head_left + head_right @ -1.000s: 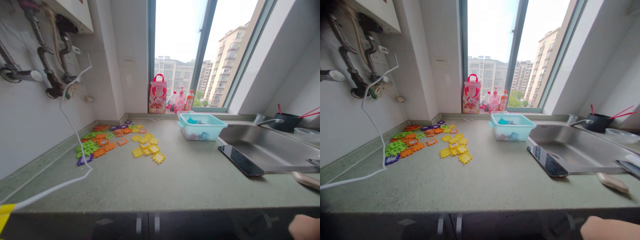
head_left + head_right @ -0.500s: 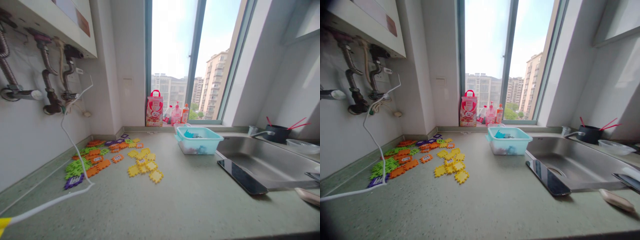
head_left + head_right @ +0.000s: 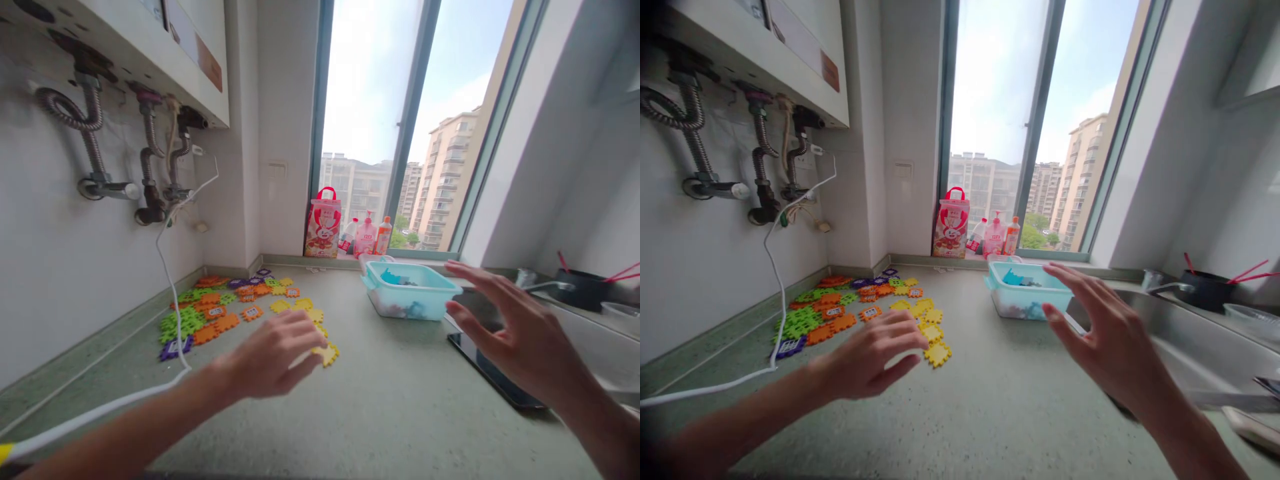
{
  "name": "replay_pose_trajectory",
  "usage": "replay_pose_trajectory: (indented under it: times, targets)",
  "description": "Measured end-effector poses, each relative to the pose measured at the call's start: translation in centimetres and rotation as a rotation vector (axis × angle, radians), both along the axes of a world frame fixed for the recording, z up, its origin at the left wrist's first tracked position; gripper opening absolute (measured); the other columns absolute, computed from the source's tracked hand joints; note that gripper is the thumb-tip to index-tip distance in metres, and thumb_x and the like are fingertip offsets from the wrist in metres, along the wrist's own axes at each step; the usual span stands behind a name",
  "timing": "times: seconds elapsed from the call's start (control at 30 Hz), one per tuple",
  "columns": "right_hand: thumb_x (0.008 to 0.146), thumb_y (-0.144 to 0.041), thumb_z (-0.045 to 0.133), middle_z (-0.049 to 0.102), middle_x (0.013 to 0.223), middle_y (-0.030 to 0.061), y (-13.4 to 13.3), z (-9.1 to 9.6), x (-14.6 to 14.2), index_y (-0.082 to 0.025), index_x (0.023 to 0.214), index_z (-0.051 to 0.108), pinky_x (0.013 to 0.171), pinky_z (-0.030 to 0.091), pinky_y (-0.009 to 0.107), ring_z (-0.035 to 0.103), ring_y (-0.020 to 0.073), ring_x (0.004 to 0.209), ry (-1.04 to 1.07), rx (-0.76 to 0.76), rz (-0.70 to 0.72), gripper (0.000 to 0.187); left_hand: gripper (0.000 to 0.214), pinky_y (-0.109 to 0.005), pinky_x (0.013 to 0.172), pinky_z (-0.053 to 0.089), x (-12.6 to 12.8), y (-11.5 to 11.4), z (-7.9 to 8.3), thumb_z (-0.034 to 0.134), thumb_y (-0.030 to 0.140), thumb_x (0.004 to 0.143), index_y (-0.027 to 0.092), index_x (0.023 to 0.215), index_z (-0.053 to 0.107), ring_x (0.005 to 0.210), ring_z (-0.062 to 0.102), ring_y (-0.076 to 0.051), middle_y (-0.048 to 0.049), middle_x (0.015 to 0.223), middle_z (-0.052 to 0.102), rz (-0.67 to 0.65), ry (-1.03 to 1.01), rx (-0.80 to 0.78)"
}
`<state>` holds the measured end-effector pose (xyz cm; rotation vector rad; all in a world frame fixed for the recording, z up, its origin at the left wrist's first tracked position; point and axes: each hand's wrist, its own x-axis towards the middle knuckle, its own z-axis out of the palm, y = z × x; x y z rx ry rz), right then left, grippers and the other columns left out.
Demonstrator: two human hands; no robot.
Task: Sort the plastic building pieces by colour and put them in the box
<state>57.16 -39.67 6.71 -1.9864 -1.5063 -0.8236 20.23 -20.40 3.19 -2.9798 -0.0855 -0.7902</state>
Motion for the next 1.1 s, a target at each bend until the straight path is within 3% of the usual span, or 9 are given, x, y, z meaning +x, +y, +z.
replay_pose_trajectory:
  times: [0.07,0.2,0.3,0.43,0.57,0.8,0.9,1.0,1.1]
  targets:
    - [0.106,-0.054,0.043,0.057,0.154,0.0162,0.8,-2.1,3.1,-0.020,0.156,0.052,0.116,0.045,0.044,0.054,0.0281,0.143,0.042,-0.089,0.005,0.060,0.026,-0.045,0.101,0.052,0.8,5.2,0.2,0.049,0.035,0.107,0.027,0.116,0.072,0.107,0.068,-0.026,-0.0095,0.111,0.075,0.157,0.002,-0.050]
    - [0.086,-0.079,0.052,0.062,0.146,0.0254,-0.5,-8.9,9.4,-0.007,0.154,0.052,0.109,0.049,0.060,0.062,0.0455,0.130,0.279,-0.273,-0.375,0.099,0.040,-0.045,0.111,0.048,1.3,16.1,-2.2,0.042,0.031,0.106,0.021,0.137,0.066,0.125,0.065,-0.029,-0.0138,0.138,0.069,0.458,0.159,-0.126]
    - [0.080,-0.088,0.051,0.068,0.138,0.0227,-1.2,-12.2,12.1,-0.013,0.159,0.048,0.104,0.052,0.059,0.066,0.0453,0.123,0.349,-0.326,-0.385,0.109,0.052,-0.043,0.112,0.048,0.6,20.4,-4.7,0.044,0.031,0.104,0.013,0.152,0.052,0.131,0.064,-0.030,-0.0173,0.144,0.066,0.676,0.159,-0.273]
    - [0.079,-0.086,0.054,0.073,0.127,0.0193,-0.2,-13.6,14.0,-0.018,0.157,0.050,0.098,0.054,0.059,0.069,0.0452,0.115,0.341,-0.256,-0.323,0.104,0.057,-0.041,0.111,0.048,-0.6,20.7,-5.8,0.055,0.034,0.099,0.019,0.153,0.051,0.128,0.067,-0.029,-0.0131,0.139,0.071,0.685,0.139,-0.243]
    - [0.077,-0.082,0.058,0.075,0.126,0.0151,0.6,-13.8,15.3,-0.022,0.155,0.053,0.096,0.055,0.059,0.069,0.0450,0.114,0.397,-0.251,-0.289,0.099,0.044,-0.042,0.119,0.041,-0.3,19.3,-5.7,0.049,0.032,0.103,0.019,0.142,0.064,0.138,0.060,-0.027,-0.0117,0.146,0.067,0.570,0.124,-0.089]
    - [0.084,-0.077,0.054,0.076,0.124,0.0151,0.1,-13.8,14.9,-0.028,0.155,0.056,0.090,0.056,0.057,0.071,0.0432,0.108,0.299,-0.251,-0.270,0.086,0.052,-0.048,0.126,0.029,1.2,18.8,-6.4,0.040,0.032,0.109,0.024,0.159,0.047,0.157,0.036,-0.027,-0.0071,0.167,0.045,0.420,0.277,-0.116]
    - [0.088,-0.077,0.051,0.076,0.117,0.0193,-0.5,-13.3,13.5,-0.024,0.152,0.058,0.080,0.055,0.057,0.072,0.0449,0.101,0.183,-0.209,-0.316,0.084,0.048,-0.048,0.127,0.027,1.3,18.6,-6.3,0.039,0.033,0.110,0.026,0.156,0.051,0.156,0.037,-0.026,-0.0049,0.164,0.050,0.372,0.278,-0.136]
    - [0.095,-0.068,0.045,0.071,0.130,0.0242,-0.5,-12.5,10.5,-0.019,0.148,0.061,0.082,0.051,0.061,0.066,0.0477,0.110,-0.075,-0.056,-0.305,0.074,0.042,-0.044,0.122,0.034,1.3,18.5,-6.1,0.042,0.028,0.109,0.026,0.145,0.063,0.145,0.051,-0.025,-0.0055,0.151,0.063,0.307,0.196,-0.120]
    - [0.101,-0.050,0.046,0.069,0.135,0.0190,1.0,-11.6,5.9,-0.019,0.140,0.065,0.090,0.052,0.057,0.065,0.0417,0.116,-0.223,0.011,-0.044,0.053,0.041,-0.038,0.108,0.046,1.4,18.5,-6.0,0.048,0.013,0.101,0.025,0.131,0.073,0.121,0.066,-0.024,-0.0061,0.125,0.076,0.276,0.119,-0.090]
